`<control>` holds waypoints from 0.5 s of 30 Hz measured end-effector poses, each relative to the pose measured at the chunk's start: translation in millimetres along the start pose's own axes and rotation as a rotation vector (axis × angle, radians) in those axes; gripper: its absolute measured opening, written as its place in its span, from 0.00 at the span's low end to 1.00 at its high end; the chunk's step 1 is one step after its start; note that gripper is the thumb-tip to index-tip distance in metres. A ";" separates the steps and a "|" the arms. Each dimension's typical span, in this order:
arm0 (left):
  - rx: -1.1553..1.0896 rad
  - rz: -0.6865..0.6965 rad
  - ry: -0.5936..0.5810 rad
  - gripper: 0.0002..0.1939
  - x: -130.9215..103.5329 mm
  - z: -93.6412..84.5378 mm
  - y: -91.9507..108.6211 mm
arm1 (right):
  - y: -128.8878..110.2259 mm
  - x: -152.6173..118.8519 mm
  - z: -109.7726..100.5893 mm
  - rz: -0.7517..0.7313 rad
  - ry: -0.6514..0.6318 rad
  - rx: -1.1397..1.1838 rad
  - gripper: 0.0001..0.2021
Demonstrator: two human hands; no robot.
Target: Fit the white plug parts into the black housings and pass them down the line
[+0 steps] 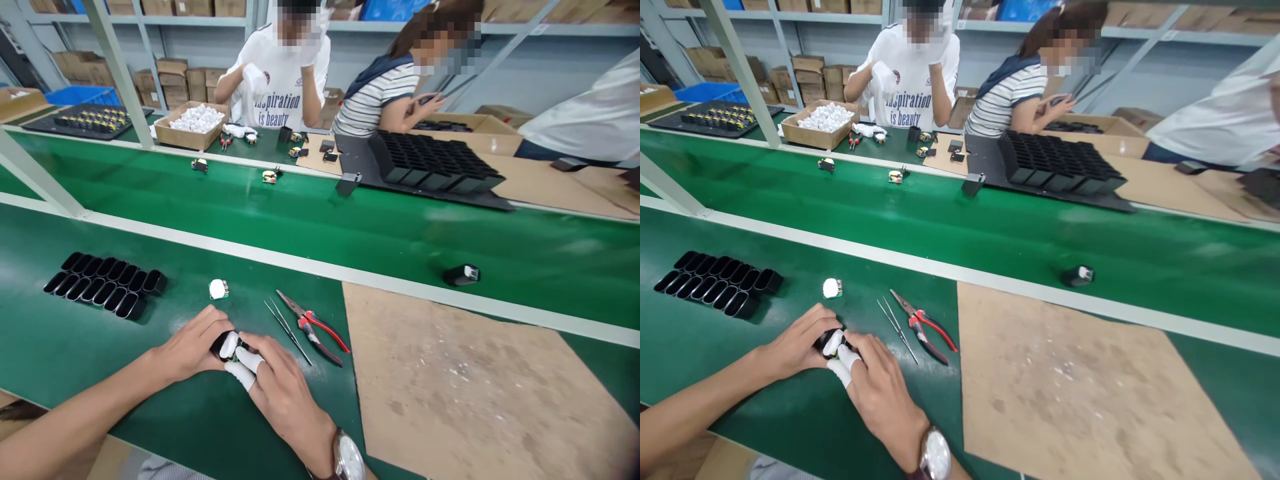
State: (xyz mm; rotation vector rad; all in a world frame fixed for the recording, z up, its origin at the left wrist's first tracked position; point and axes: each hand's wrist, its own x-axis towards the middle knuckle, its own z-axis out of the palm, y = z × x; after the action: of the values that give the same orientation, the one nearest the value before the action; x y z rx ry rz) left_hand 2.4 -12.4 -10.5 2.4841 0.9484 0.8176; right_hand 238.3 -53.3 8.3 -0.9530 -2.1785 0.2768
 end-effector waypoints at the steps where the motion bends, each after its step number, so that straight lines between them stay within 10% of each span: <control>1: -0.012 -0.005 0.004 0.24 0.5 0.2 0.4 | 0.1 0.1 0.0 -0.004 0.001 0.010 0.08; 15: -0.107 -0.040 0.006 0.20 6.7 -1.5 0.5 | -2.4 11.4 6.3 0.050 -0.083 0.041 0.03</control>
State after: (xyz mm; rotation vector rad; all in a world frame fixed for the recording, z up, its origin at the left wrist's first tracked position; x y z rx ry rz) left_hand 5.8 -8.0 -6.5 2.3655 0.9289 0.8405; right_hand 227.3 -46.5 11.0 -0.9900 -2.2176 0.3905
